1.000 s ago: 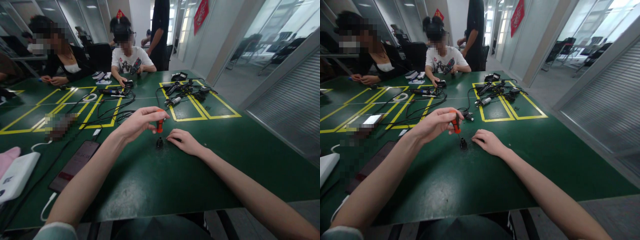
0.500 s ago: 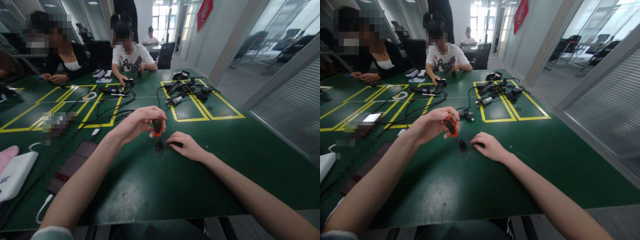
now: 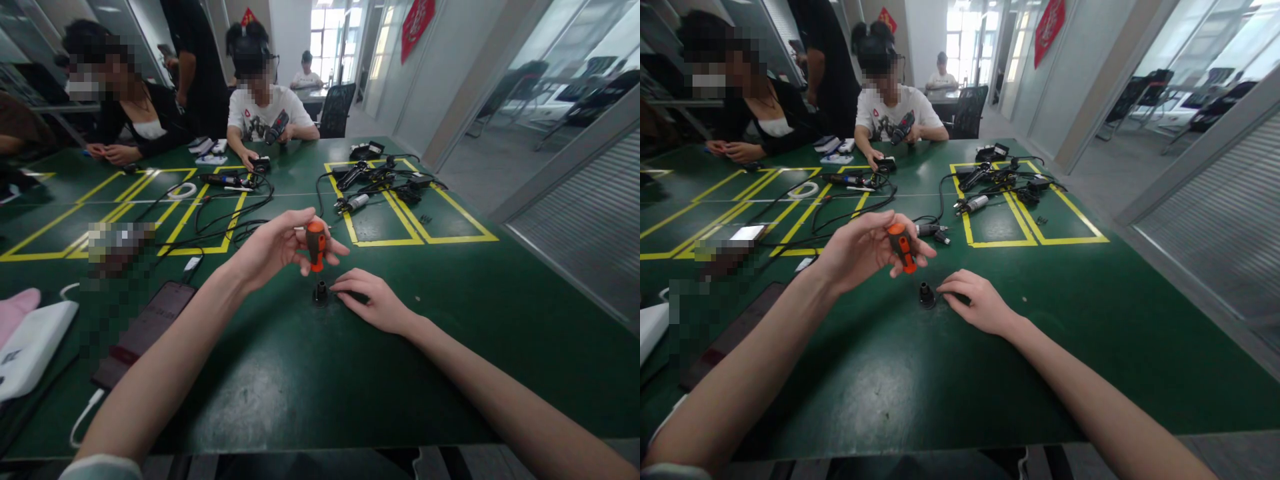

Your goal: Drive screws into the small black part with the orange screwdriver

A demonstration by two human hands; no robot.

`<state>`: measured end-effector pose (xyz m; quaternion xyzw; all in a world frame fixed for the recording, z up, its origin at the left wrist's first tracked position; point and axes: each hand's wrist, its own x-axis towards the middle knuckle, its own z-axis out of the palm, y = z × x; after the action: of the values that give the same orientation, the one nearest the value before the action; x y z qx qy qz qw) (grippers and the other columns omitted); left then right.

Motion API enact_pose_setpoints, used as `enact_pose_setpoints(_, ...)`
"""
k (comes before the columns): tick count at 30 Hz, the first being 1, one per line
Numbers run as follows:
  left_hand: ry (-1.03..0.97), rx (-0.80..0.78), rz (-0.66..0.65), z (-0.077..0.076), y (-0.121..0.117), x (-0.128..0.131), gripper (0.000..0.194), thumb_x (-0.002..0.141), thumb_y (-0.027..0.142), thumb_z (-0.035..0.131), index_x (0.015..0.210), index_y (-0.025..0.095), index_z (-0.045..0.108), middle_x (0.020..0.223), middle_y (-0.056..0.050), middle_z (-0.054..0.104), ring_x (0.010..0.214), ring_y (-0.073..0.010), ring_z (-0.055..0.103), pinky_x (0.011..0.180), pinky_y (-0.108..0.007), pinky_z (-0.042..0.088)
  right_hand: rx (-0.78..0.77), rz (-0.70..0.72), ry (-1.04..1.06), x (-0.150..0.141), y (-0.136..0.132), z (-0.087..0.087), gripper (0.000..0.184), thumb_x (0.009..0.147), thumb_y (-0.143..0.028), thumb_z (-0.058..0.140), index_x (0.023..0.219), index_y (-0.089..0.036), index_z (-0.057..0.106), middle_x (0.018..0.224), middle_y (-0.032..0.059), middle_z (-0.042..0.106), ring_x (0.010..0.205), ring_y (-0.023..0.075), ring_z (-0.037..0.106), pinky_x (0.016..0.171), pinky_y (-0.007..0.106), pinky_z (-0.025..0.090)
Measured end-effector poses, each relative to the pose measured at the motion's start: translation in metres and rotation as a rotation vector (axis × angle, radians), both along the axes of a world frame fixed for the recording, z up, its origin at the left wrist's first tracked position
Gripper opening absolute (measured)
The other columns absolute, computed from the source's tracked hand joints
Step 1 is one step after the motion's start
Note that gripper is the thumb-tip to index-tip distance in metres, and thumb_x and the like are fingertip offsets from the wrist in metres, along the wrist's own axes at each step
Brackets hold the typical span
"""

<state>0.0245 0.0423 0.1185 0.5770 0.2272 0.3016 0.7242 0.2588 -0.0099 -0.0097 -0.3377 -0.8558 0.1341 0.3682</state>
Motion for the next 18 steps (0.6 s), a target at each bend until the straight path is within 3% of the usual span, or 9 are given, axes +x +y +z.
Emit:
enact_pose_setpoints(4, -0.016, 0.011, -0.003, -0.003, 0.001, -0.001, 0.038, 0.082, 0.049, 0.08, 0.093, 0.015, 0.068, 0.081, -0.007, 0.075, 0.07, -0.0171, 0.067, 0.051, -0.02, 0.048, 0.004, 0.009, 0.005, -0.002, -0.003, 0.003, 0.018, 0.101, -0.014, 0.058, 0.109, -0.02, 0.073, 0.103, 0.0099, 0.077, 0.096, 0.0224, 0.073, 0.084, 0.038, 0.062)
enact_pose_setpoints(8, 0.002, 0.017, 0.004, -0.003, -0.002, -0.002, 0.038, 0.077, 0.043, 0.086, 0.098, 0.014, 0.075, 0.081, -0.003, 0.068, 0.07, -0.0137, 0.061, 0.05, -0.018, 0.045, -0.016, 0.0, 0.01, -0.002, -0.007, 0.006, 0.021, 0.101, -0.014, 0.058, 0.113, -0.022, 0.072, 0.107, 0.0097, 0.076, 0.099, 0.0225, 0.073, 0.086, 0.039, 0.062)
enact_pose_setpoints(13, 0.01, -0.004, -0.025, 0.001, -0.004, -0.002, 0.048, 0.085, 0.058, 0.073, 0.081, 0.011, 0.074, 0.09, -0.013, 0.073, 0.077, -0.0193, 0.066, 0.051, -0.021, 0.051, -0.066, -0.026, 0.032, -0.004, -0.012, 0.007, 0.026, 0.1, -0.017, 0.058, 0.122, -0.023, 0.071, 0.115, 0.0108, 0.075, 0.106, 0.0244, 0.072, 0.091, 0.042, 0.062)
enact_pose_setpoints(15, 0.001, -0.042, -0.048, 0.002, -0.002, -0.002, 0.046, 0.088, 0.057, 0.068, 0.084, 0.011, 0.073, 0.094, -0.015, 0.076, 0.082, -0.0222, 0.069, 0.053, -0.022, 0.053, -0.086, -0.036, 0.051, -0.005, -0.013, 0.006, 0.03, 0.1, -0.018, 0.058, 0.127, -0.024, 0.069, 0.119, 0.0117, 0.075, 0.109, 0.0257, 0.072, 0.094, 0.044, 0.062)
enact_pose_setpoints(18, -0.013, -0.059, -0.063, 0.0, -0.001, -0.003, 0.038, 0.088, 0.051, 0.071, 0.088, 0.013, 0.071, 0.085, -0.011, 0.075, 0.076, -0.0201, 0.069, 0.055, -0.022, 0.055, -0.124, -0.037, 0.082, -0.007, -0.016, 0.005, 0.038, 0.1, -0.019, 0.058, 0.138, -0.025, 0.064, 0.126, 0.0125, 0.074, 0.116, 0.0271, 0.071, 0.1, 0.047, 0.061)
